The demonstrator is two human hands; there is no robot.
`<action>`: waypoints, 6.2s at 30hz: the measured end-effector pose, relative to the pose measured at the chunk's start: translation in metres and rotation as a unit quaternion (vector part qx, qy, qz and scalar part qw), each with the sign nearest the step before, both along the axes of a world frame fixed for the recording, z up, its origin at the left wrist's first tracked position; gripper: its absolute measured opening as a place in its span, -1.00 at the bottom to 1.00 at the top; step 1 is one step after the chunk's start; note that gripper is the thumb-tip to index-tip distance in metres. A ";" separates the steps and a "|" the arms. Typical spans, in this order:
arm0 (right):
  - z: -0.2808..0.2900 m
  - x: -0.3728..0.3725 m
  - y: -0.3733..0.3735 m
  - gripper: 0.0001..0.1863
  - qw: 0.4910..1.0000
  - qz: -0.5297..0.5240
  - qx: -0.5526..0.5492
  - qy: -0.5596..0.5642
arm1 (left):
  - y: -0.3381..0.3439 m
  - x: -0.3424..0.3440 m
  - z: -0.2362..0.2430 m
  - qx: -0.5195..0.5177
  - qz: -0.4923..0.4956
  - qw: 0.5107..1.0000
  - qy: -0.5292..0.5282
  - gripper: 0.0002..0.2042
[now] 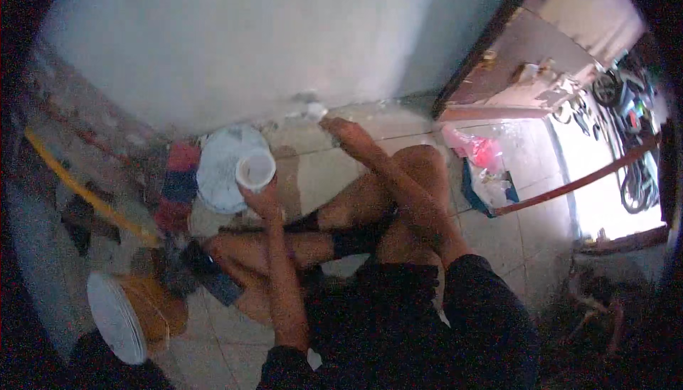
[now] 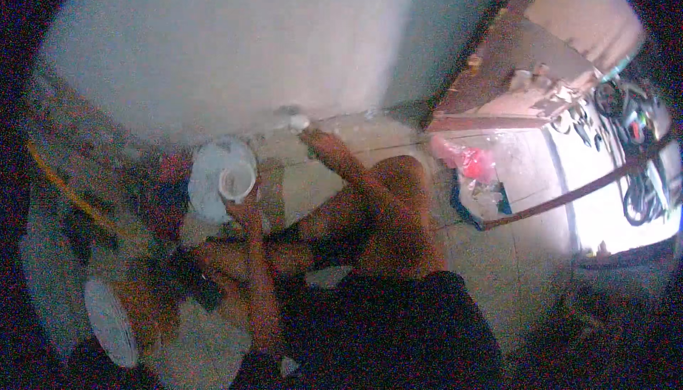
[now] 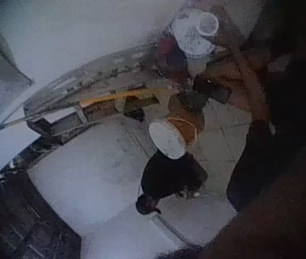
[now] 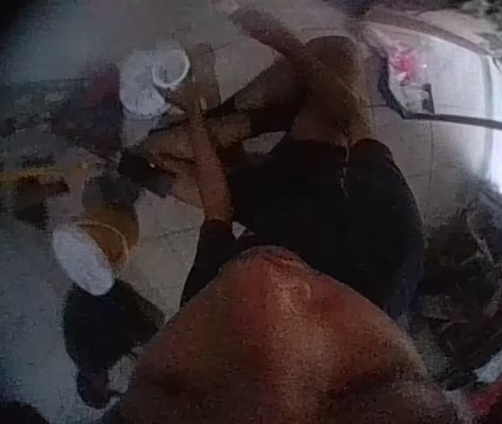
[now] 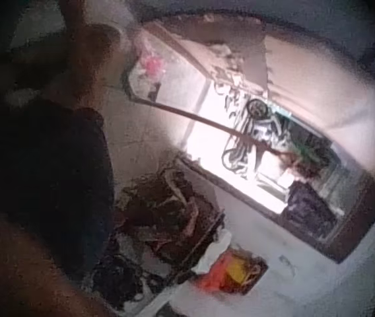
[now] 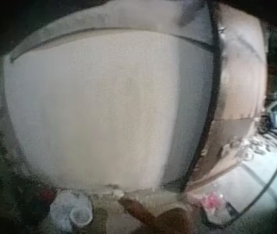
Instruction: Repairing a small patch on a wall using a white compound and a paintbrush.
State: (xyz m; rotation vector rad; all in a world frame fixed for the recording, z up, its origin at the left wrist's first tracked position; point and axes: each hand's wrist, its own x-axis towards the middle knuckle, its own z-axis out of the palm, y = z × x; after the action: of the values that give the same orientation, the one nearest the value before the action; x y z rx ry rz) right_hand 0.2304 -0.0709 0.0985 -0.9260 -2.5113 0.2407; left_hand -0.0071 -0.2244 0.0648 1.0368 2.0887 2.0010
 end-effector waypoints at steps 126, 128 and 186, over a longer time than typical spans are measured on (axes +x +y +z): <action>0.007 -0.009 -0.015 -0.46 0.952 -0.107 -0.197 0.207 | 0.000 0.008 0.005 -0.031 -0.136 0.990 0.005 -0.30; 0.004 -0.008 -0.011 -0.44 0.961 -0.066 -0.184 0.196 | -0.001 0.010 0.008 -0.060 -0.110 0.992 0.021 -0.30; -0.023 -0.063 -0.023 -0.34 0.991 0.030 -0.062 0.112 | 0.003 -0.001 0.005 0.030 -0.094 0.994 -0.042 -0.28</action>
State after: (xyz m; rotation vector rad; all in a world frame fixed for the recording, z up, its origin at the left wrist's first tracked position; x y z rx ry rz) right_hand 0.1675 -0.0943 0.0755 -0.8205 -2.3387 0.4959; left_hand -0.0076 -0.2212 0.0700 1.0920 1.8269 1.9890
